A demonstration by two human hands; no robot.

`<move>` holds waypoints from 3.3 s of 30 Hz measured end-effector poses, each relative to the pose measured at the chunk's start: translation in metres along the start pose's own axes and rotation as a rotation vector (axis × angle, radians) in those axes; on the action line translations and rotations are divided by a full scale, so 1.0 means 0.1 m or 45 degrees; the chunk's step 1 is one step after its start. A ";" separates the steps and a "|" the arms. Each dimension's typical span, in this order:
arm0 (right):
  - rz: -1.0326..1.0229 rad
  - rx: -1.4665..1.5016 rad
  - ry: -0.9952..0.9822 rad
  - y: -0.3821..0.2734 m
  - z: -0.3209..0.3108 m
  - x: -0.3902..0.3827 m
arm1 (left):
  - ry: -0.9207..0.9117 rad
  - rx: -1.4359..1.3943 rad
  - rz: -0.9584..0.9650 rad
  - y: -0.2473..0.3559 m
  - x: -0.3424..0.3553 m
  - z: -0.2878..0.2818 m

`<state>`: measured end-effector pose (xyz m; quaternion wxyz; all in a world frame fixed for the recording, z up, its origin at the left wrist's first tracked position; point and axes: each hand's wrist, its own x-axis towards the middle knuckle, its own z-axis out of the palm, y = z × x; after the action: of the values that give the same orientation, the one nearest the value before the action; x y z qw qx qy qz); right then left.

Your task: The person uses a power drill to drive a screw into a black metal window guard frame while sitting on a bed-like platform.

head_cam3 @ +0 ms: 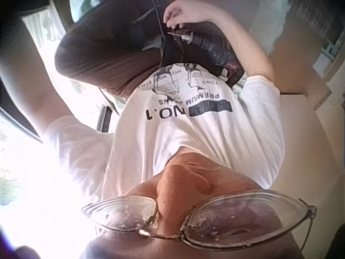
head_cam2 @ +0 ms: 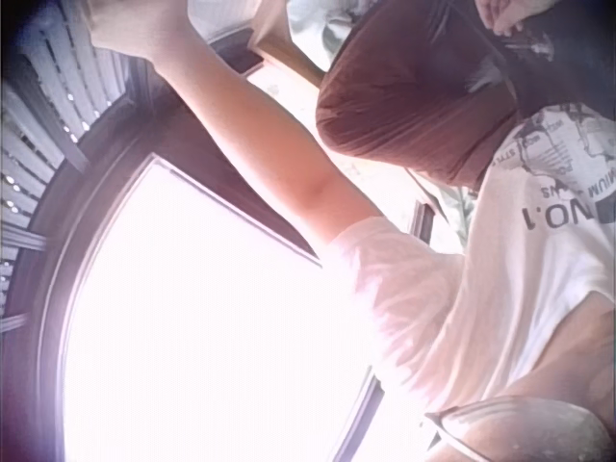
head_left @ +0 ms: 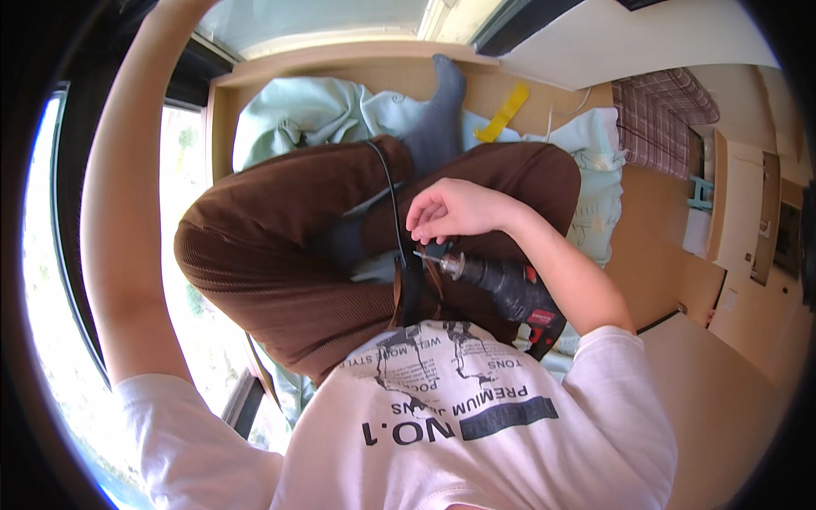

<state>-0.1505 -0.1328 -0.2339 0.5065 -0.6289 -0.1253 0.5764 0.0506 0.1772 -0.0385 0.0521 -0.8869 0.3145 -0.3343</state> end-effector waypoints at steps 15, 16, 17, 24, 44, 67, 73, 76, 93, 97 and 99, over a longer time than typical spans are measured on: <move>-1.451 -1.996 1.973 -1.97 -1.16 -0.60 | 0.124 0.122 0.122 -0.19 -0.05 0.29; -1.420 -2.023 1.959 -1.99 -1.28 -0.59 | 0.064 0.119 0.098 -0.17 -0.04 0.28; -1.427 -2.061 1.967 -1.94 -1.45 -0.58 | 0.069 0.110 0.105 -0.15 -0.01 0.27; -1.558 -2.104 2.173 -1.84 -1.62 -0.42 | 0.068 0.117 0.114 -0.18 -0.07 0.28; -1.642 -1.895 2.377 -1.81 -1.68 -0.27 | 0.007 0.090 0.226 0.17 0.03 0.30; -1.539 -1.767 2.216 -1.76 -1.62 -0.15 | 0.012 0.164 0.252 0.19 0.07 0.33; -1.520 -1.821 2.201 -1.73 -1.64 -0.19 | -0.025 0.156 0.276 0.28 0.12 0.29; -1.506 -1.836 2.171 -1.72 -1.63 -0.19 | 0.016 0.174 0.316 0.28 0.14 0.30; -1.494 -1.855 2.133 -1.72 -1.64 -0.22 | -0.002 0.171 0.322 0.28 0.13 0.30; -1.479 -1.890 2.121 -1.73 -1.64 -0.22 | 0.004 0.154 0.313 0.29 0.13 0.30; -1.499 -1.877 2.154 -1.71 -1.64 -0.23 | 0.014 0.146 0.307 0.29 0.13 0.31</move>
<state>0.0553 -0.1527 -0.1157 0.1377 -0.7808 -0.3137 -0.5224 0.0624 0.1425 -0.0645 0.1407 -0.8364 0.3994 -0.3479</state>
